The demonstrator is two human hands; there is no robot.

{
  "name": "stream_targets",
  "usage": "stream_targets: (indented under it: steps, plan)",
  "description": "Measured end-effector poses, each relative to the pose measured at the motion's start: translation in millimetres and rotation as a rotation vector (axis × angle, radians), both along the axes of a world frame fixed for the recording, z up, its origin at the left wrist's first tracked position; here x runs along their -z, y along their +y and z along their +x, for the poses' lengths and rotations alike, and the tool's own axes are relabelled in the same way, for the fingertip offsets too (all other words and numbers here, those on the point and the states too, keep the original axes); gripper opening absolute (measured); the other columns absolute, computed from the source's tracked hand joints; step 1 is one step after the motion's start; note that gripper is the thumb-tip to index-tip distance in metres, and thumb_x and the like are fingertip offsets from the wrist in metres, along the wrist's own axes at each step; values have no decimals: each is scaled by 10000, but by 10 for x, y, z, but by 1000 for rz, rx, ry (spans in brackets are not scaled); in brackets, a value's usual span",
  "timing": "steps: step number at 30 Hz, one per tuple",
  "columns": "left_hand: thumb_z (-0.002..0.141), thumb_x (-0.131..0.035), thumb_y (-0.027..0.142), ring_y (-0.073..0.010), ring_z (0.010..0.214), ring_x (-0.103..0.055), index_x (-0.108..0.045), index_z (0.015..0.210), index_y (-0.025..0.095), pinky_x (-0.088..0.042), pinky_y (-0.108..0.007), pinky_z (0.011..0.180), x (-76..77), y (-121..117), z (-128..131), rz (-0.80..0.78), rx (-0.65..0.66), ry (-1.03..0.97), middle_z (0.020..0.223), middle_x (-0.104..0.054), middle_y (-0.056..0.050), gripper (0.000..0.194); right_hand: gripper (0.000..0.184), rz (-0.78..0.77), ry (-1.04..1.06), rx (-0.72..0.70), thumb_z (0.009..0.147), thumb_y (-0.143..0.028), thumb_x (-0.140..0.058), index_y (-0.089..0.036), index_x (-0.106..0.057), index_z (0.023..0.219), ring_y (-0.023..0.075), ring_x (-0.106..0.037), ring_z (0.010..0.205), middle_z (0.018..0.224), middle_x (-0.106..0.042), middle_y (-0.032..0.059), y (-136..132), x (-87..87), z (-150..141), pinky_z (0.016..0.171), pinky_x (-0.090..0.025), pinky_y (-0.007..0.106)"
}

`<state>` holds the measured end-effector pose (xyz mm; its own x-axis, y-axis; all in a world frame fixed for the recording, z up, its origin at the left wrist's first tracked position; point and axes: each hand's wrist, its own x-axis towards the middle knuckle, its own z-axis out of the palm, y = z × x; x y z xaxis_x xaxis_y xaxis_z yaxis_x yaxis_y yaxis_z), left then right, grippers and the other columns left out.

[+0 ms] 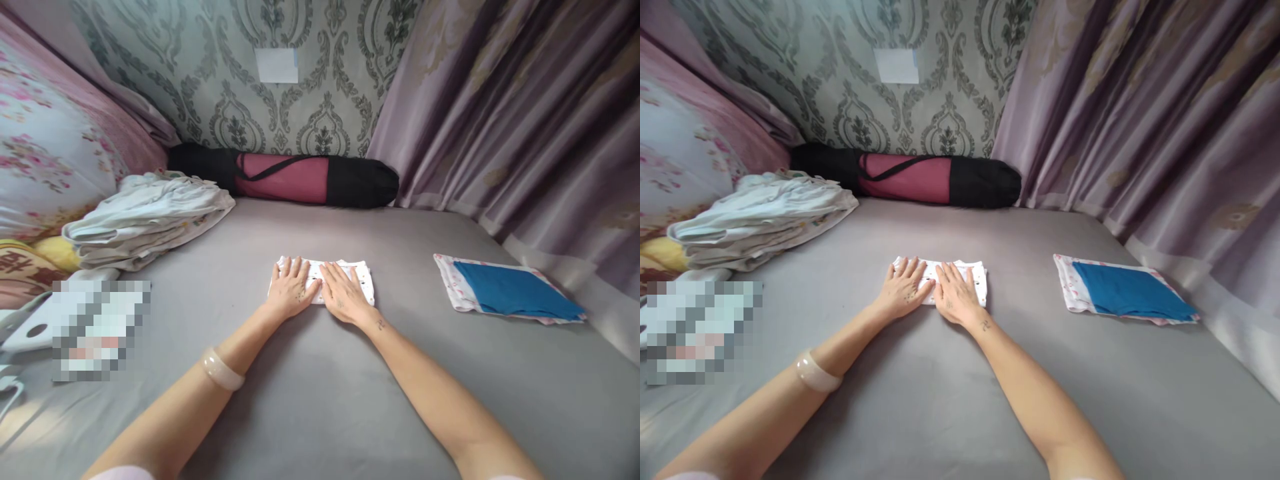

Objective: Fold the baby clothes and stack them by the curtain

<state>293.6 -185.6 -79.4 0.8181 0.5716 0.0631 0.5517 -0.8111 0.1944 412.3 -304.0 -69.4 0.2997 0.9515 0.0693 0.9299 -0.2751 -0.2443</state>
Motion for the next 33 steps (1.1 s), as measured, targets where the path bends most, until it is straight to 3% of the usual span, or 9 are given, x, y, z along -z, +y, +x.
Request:
stream_targets:
  steps: [6,15,18,21,27,30,33]
  plan:
    - [920,-247,648,-387,1445,-184,-353,1464,161,-169,-599,1112,-41,-12,-13,-12,-61,21,1546,-265,-234,737,611,16,-45,90,965,-369,-291,-27,-345,1468,283,-193,1453,1546,-296,187,8,52,15,1173,-104,477]
    - [925,-221,647,-379,1447,-183,-343,1467,175,-186,-591,1109,-39,2,-22,-6,-53,46,1554,-259,-218,729,620,-41,-76,156,971,-572,-264,-237,-376,1481,330,-209,1442,1562,-286,141,-96,-39,73,1148,-72,545]
    - [927,-213,651,-358,1454,-176,-312,1487,164,-187,-561,1124,-73,35,-71,-18,-16,74,1563,-244,-206,748,623,-103,-29,125,977,-571,-220,-248,-347,1494,316,-180,1454,1581,-247,114,-133,-93,157,1152,-49,554]
    - [936,-197,641,-318,1469,-140,-275,1507,148,-167,-507,1154,-87,91,-154,-40,46,89,1579,-223,-167,758,632,-163,54,63,990,-518,-165,-197,-284,1521,267,-130,1471,1598,-189,88,-197,-110,266,1176,-47,494]
    - [949,-174,617,-293,1477,-106,-294,1504,136,-166,-476,1169,-33,148,-275,-54,53,31,1589,-209,-130,744,659,-66,164,26,983,-457,-115,-107,-227,1530,177,-91,1477,1600,-160,80,-316,15,456,1200,-19,395]
    - [957,-187,594,-292,1476,-112,-309,1493,109,-167,-480,1171,4,170,-324,-81,48,-14,1585,-211,-149,733,667,-64,292,29,973,-489,-129,-134,-279,1518,188,-140,1471,1589,-203,78,-306,-31,555,1202,-69,412]
    - [974,-203,532,-283,1475,-119,-358,1469,102,-176,-458,1175,42,211,-386,-79,54,-76,1583,-219,-150,674,695,-30,359,88,971,-530,-103,-141,-332,1498,205,-221,1453,1567,-274,92,-268,-188,605,1193,-155,411]
